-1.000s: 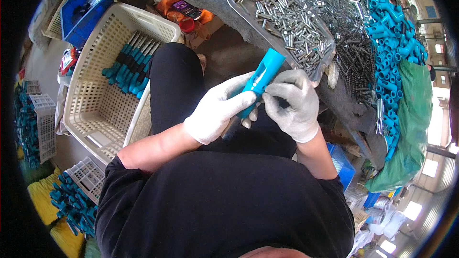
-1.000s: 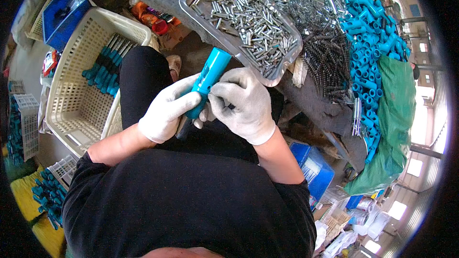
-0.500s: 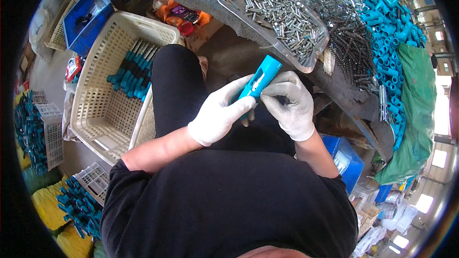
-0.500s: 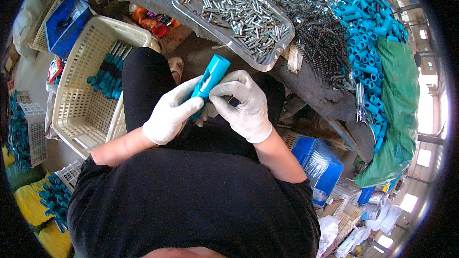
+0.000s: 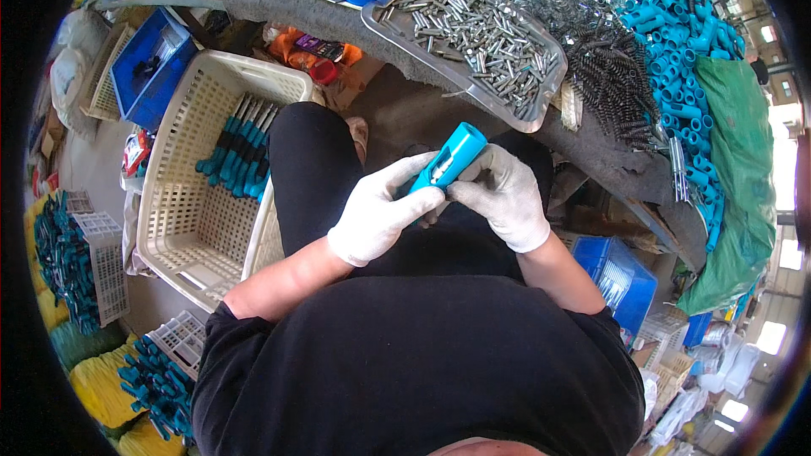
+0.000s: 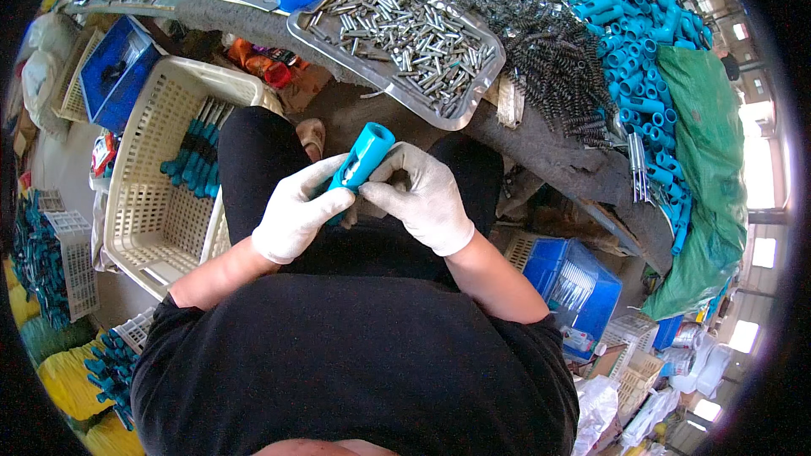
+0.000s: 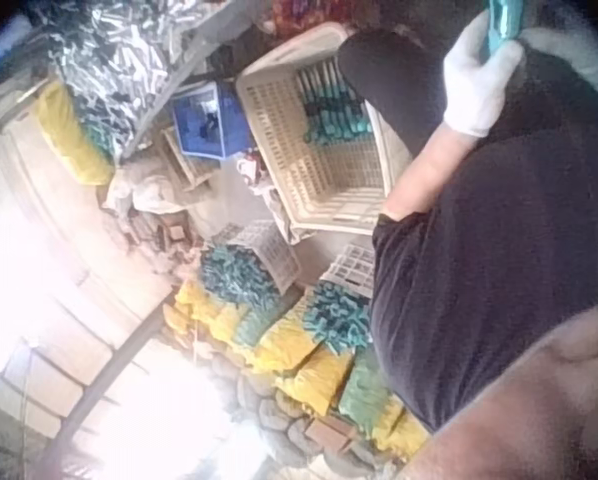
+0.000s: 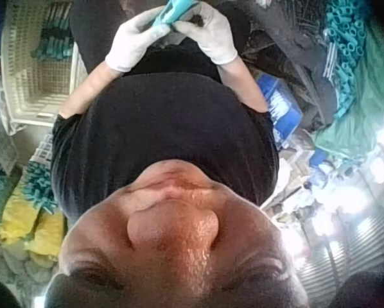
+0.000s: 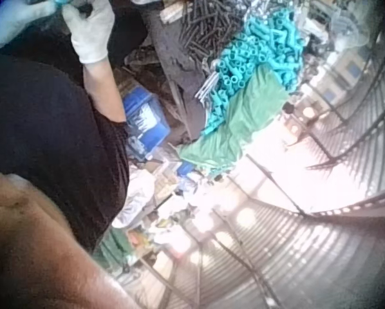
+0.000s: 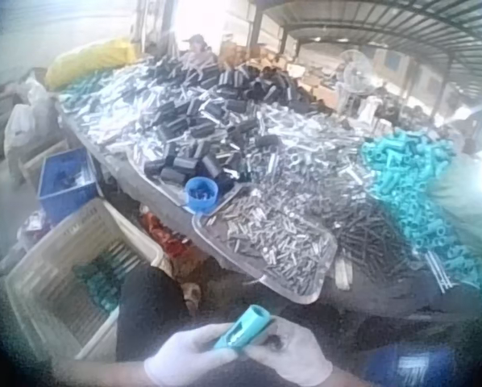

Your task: The person assembles tools by inserting metal pins and springs into cylindrical components, attaching plastic sleeves, and fitting handle grips together by hand.

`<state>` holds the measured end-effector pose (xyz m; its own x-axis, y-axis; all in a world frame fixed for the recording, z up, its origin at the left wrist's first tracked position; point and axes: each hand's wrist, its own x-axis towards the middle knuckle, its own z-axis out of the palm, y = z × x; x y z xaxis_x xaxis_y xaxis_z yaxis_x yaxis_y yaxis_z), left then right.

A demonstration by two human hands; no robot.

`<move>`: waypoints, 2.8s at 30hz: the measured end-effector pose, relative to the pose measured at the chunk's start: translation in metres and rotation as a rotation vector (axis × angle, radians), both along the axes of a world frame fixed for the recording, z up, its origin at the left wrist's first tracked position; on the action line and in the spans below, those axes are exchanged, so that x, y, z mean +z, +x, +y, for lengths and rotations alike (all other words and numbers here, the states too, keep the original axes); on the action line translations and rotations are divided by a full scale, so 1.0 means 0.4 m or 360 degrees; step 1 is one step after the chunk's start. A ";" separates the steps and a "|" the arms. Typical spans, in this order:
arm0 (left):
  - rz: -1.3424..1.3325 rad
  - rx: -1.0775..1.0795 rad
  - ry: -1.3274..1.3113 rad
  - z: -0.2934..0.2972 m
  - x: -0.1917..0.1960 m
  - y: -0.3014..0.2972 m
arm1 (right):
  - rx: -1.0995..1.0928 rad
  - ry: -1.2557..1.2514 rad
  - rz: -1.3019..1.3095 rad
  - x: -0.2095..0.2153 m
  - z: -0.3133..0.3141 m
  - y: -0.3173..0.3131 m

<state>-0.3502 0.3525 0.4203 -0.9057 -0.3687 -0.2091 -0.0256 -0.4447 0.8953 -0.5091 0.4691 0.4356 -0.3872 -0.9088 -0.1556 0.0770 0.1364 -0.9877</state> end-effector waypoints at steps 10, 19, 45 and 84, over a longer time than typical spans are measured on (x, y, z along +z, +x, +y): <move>0.0208 0.0172 0.0093 -0.032 0.050 -0.006 | 0.0820 0.0274 0.0070 -0.021 -0.027 0.008; 0.0315 0.0544 -0.0114 -0.042 0.050 -0.003 | 0.0865 0.0153 0.0320 -0.079 -0.053 0.067; 0.0068 0.0569 0.0459 -0.135 -0.049 0.010 | 0.0720 0.0451 0.2184 0.120 -0.349 -0.225; -0.0027 0.0255 0.0297 -0.192 -0.110 -0.012 | 0.0505 0.0628 0.2634 0.227 -0.717 -0.440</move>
